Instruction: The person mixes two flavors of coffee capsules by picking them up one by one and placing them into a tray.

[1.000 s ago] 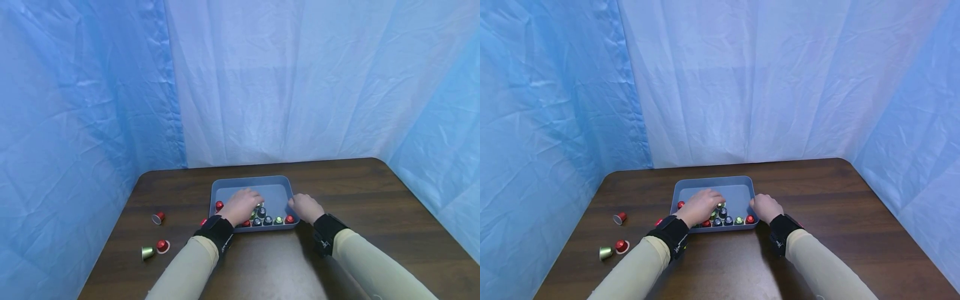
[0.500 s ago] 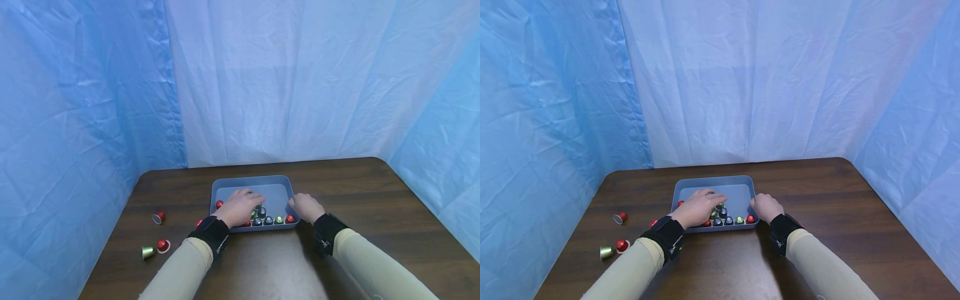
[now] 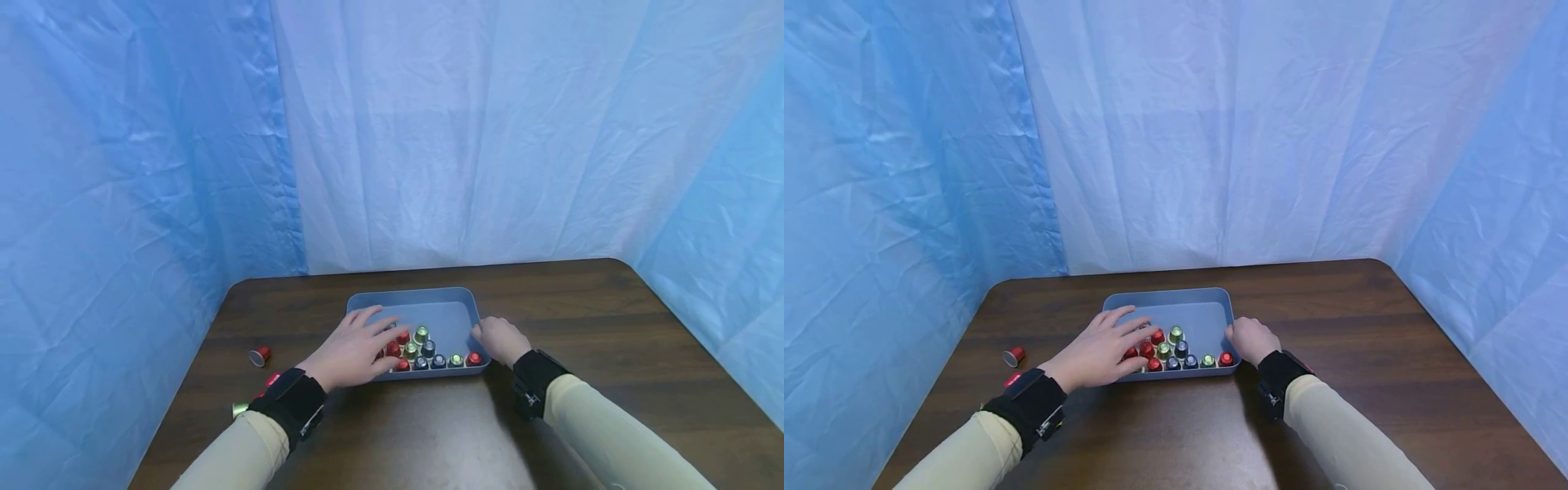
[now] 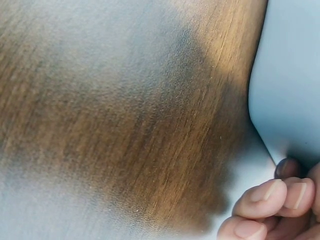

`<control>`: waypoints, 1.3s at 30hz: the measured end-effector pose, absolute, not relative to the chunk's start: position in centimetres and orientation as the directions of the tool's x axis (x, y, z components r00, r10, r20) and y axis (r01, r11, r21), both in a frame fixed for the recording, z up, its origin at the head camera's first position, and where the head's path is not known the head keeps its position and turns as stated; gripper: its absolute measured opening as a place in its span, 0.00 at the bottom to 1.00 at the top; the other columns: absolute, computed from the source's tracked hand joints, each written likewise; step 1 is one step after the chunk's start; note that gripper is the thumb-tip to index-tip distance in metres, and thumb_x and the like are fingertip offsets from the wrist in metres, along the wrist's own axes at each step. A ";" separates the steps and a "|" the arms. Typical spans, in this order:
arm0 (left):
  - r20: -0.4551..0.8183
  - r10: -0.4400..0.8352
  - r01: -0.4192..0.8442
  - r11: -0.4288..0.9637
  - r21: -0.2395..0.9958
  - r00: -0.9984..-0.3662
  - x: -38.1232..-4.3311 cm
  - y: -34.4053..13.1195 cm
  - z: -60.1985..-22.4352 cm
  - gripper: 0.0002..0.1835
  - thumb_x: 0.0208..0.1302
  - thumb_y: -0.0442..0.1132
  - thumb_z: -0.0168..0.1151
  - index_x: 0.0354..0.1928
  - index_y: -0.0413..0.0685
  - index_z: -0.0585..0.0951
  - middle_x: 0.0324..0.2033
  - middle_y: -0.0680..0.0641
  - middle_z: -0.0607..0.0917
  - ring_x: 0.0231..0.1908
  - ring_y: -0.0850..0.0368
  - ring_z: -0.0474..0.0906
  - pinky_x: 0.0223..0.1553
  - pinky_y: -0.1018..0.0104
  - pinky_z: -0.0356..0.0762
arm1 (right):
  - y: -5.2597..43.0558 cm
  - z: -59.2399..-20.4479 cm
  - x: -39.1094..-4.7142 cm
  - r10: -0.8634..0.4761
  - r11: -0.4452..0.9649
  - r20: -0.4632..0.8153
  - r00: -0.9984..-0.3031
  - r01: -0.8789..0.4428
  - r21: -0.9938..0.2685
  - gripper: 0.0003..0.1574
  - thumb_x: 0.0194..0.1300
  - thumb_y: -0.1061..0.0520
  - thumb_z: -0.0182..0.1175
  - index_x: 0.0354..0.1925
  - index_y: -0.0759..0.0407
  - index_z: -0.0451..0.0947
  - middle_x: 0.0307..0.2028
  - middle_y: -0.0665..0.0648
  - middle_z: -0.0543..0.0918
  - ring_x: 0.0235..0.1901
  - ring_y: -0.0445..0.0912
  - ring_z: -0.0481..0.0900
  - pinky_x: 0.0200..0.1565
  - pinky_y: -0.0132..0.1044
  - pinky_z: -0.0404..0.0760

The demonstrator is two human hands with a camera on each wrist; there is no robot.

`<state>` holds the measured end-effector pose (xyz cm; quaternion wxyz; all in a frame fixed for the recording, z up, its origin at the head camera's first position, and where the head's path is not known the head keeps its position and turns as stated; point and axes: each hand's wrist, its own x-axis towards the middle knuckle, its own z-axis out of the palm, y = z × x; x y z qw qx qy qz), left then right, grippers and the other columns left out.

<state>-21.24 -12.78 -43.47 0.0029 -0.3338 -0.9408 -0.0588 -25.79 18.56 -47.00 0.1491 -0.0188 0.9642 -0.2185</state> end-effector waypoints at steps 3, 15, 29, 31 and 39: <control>0.033 0.604 0.604 0.791 0.101 -0.796 -20.7 -14.6 -43.4 0.36 0.69 0.63 0.61 0.76 0.64 0.68 0.73 0.50 0.70 0.76 0.43 0.54 0.73 0.36 0.53 | 18.6 -47.0 -25.9 -0.100 0.904 -0.282 -0.954 0.031 -0.427 0.21 0.77 0.50 0.50 0.42 0.65 0.81 0.26 0.59 0.76 0.24 0.51 0.76 0.26 0.39 0.74; 0.019 0.493 0.491 0.862 0.129 -0.870 -18.0 -20.9 -42.9 0.36 0.62 0.58 0.70 0.70 0.55 0.73 0.66 0.48 0.75 0.68 0.45 0.66 0.68 0.40 0.66 | 18.6 -47.0 -25.9 -0.101 0.900 -0.271 -0.957 0.028 -0.436 0.20 0.77 0.51 0.51 0.39 0.64 0.80 0.25 0.59 0.75 0.24 0.51 0.76 0.26 0.39 0.74; -0.152 0.343 0.332 0.939 0.092 -0.927 -16.1 -25.5 -42.9 0.36 0.58 0.60 0.73 0.64 0.52 0.77 0.58 0.48 0.78 0.57 0.47 0.75 0.59 0.39 0.74 | 18.6 -47.0 -25.9 -0.104 0.898 -0.267 -0.958 0.025 -0.440 0.20 0.78 0.50 0.50 0.39 0.64 0.81 0.25 0.59 0.75 0.24 0.51 0.75 0.26 0.39 0.73; -0.172 0.337 0.326 0.941 0.090 -0.926 -15.8 -25.7 -42.9 0.35 0.58 0.59 0.74 0.64 0.52 0.77 0.57 0.48 0.78 0.55 0.47 0.77 0.57 0.39 0.75 | 18.6 -46.9 -25.9 -0.105 0.898 -0.265 -0.958 0.023 -0.439 0.21 0.78 0.50 0.50 0.38 0.64 0.80 0.24 0.58 0.75 0.23 0.51 0.75 0.26 0.39 0.73; -0.284 0.312 0.282 0.949 0.143 -0.907 -15.6 -26.5 -43.5 0.33 0.56 0.53 0.77 0.61 0.49 0.78 0.48 0.49 0.79 0.44 0.51 0.78 0.50 0.41 0.78 | 18.5 -46.7 -25.7 -0.118 0.901 -0.263 -0.957 0.009 -0.434 0.21 0.78 0.51 0.48 0.38 0.65 0.80 0.24 0.59 0.74 0.22 0.51 0.75 0.24 0.39 0.72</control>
